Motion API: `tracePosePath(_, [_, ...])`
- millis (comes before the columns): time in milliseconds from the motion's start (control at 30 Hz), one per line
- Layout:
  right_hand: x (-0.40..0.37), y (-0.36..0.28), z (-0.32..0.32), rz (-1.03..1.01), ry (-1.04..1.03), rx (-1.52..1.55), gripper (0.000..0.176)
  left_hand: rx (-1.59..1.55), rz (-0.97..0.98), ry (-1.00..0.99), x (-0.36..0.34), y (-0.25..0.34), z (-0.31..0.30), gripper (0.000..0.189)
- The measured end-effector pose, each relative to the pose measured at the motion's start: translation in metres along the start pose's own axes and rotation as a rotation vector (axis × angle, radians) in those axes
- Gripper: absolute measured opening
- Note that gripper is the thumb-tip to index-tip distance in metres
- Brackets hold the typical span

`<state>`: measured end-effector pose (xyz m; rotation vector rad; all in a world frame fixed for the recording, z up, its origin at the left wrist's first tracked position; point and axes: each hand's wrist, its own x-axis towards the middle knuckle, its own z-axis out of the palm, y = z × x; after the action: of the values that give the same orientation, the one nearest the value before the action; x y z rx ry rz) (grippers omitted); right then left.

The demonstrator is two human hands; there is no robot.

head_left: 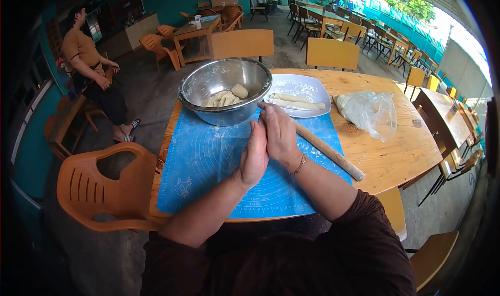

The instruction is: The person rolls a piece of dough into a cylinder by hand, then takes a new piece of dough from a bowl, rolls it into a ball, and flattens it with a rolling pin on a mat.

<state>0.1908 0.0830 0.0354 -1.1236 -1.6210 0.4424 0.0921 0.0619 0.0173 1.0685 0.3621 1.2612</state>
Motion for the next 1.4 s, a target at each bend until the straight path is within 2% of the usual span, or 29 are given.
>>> tracePosePath(33, [0.007,0.004,-0.011,0.190,-0.120,0.080,0.043,0.040,0.065,-0.026,-0.004,-0.003,0.008,0.080])
tracePosePath(100, [-0.001,0.007,-0.007,0.145,-0.078,0.068,0.046,0.039,0.049,-0.013,-0.002,-0.009,0.000,0.077])
tracePosePath(167, [-0.021,0.004,0.022,-0.119,0.137,-0.012,0.051,0.022,-0.152,-0.115,0.006,-0.002,-0.023,0.073])
tracePosePath(200, [-0.022,0.003,0.027,-0.295,0.174,-0.186,0.055,-0.061,-0.138,-0.096,0.003,0.011,-0.015,0.068])
tracePosePath(233, [-0.019,0.003,0.027,-0.297,0.175,-0.178,0.055,-0.053,-0.136,-0.092,0.003,0.011,-0.017,0.068])
tracePosePath(300, [-0.011,0.005,0.023,-0.105,0.090,0.118,0.056,0.032,-0.073,-0.146,0.000,0.007,-0.021,0.062])
tracePosePath(333, [-0.005,0.009,0.017,-0.023,0.063,0.229,0.057,0.064,-0.091,-0.085,-0.002,0.008,-0.017,0.051])
tracePosePath(367, [-0.002,0.015,0.014,-0.022,0.060,0.224,0.057,0.059,-0.090,-0.084,0.001,0.005,-0.022,0.051])
tracePosePath(433, [0.000,0.024,0.009,0.138,-0.061,0.453,0.068,0.074,-0.197,-0.071,0.008,0.010,-0.028,0.039])
tracePosePath(467, [0.002,0.026,0.007,0.268,-0.130,0.601,0.074,0.029,-0.177,-0.014,0.007,0.010,-0.024,0.025])
tracePosePath(500, [0.005,0.022,0.000,0.265,-0.131,0.604,0.074,0.033,-0.175,-0.014,0.009,0.012,-0.027,0.025])
tracePosePath(567, [0.011,0.008,-0.017,0.428,-0.348,0.804,0.067,0.317,-0.094,-0.017,0.012,0.016,-0.033,0.028])
tracePosePath(600, [0.013,0.009,-0.020,0.423,-0.378,0.798,0.057,0.446,0.005,0.070,0.014,0.014,-0.032,0.032])
tracePosePath(633, [0.014,0.008,-0.025,0.423,-0.380,0.797,0.057,0.445,0.005,0.071,0.014,0.015,-0.033,0.032])
tracePosePath(700, [0.016,0.003,-0.035,0.473,-0.623,0.659,0.052,0.437,-0.015,0.199,0.013,0.018,-0.033,0.029])
tracePosePath(733, [0.015,0.004,-0.033,0.487,-0.588,0.705,0.040,0.507,0.002,0.215,0.016,0.016,-0.039,0.031])
tracePosePath(867, [0.021,0.019,-0.039,0.381,-0.557,0.547,0.032,0.648,-0.043,0.108,0.018,0.019,-0.048,0.035])
tracePosePath(933, [0.022,0.009,-0.043,0.358,-0.384,0.535,0.024,0.201,-0.129,0.148,0.020,0.028,-0.044,0.046])
tracePosePath(967, [0.023,0.009,-0.043,0.356,-0.385,0.535,0.024,0.201,-0.127,0.148,0.022,0.029,-0.047,0.046])
tracePosePath(1033, [0.021,0.007,-0.041,0.371,-0.425,0.598,0.024,-0.321,-0.417,-0.033,0.022,0.037,-0.047,0.063])
tracePosePath(1067, [0.015,0.003,-0.035,0.382,-0.446,0.657,0.023,-0.350,-0.500,-0.130,0.020,0.039,-0.043,0.060])
tracePosePath(1100, [0.011,0.002,-0.027,0.282,-0.440,0.405,0.023,-0.348,-0.498,-0.127,0.019,0.037,-0.041,0.060])
tracePosePath(1167, [0.006,0.004,-0.021,0.018,-0.380,0.025,0.027,-0.047,-0.467,-0.067,0.016,0.033,-0.039,0.057])
tracePosePath(1200, [0.006,0.002,-0.024,0.022,-0.377,0.028,0.027,-0.066,-0.484,-0.103,0.018,0.033,-0.045,0.045])
tracePosePath(1267, [0.010,-0.003,-0.034,-0.088,-0.372,-0.267,0.029,-0.078,-0.446,-0.048,0.018,0.027,-0.045,0.039])
tracePosePath(1300, [0.011,0.000,-0.036,-0.088,-0.370,-0.267,0.029,-0.091,-0.403,0.006,0.018,0.026,-0.044,0.034])
tracePosePath(1367, [0.013,0.009,-0.038,0.091,-0.396,0.247,0.029,-0.078,-0.408,0.008,0.018,0.026,-0.041,0.032])
tracePosePath(1400, [0.015,0.014,-0.038,0.091,-0.397,0.245,0.029,-0.066,-0.409,0.012,0.018,0.026,-0.040,0.030])
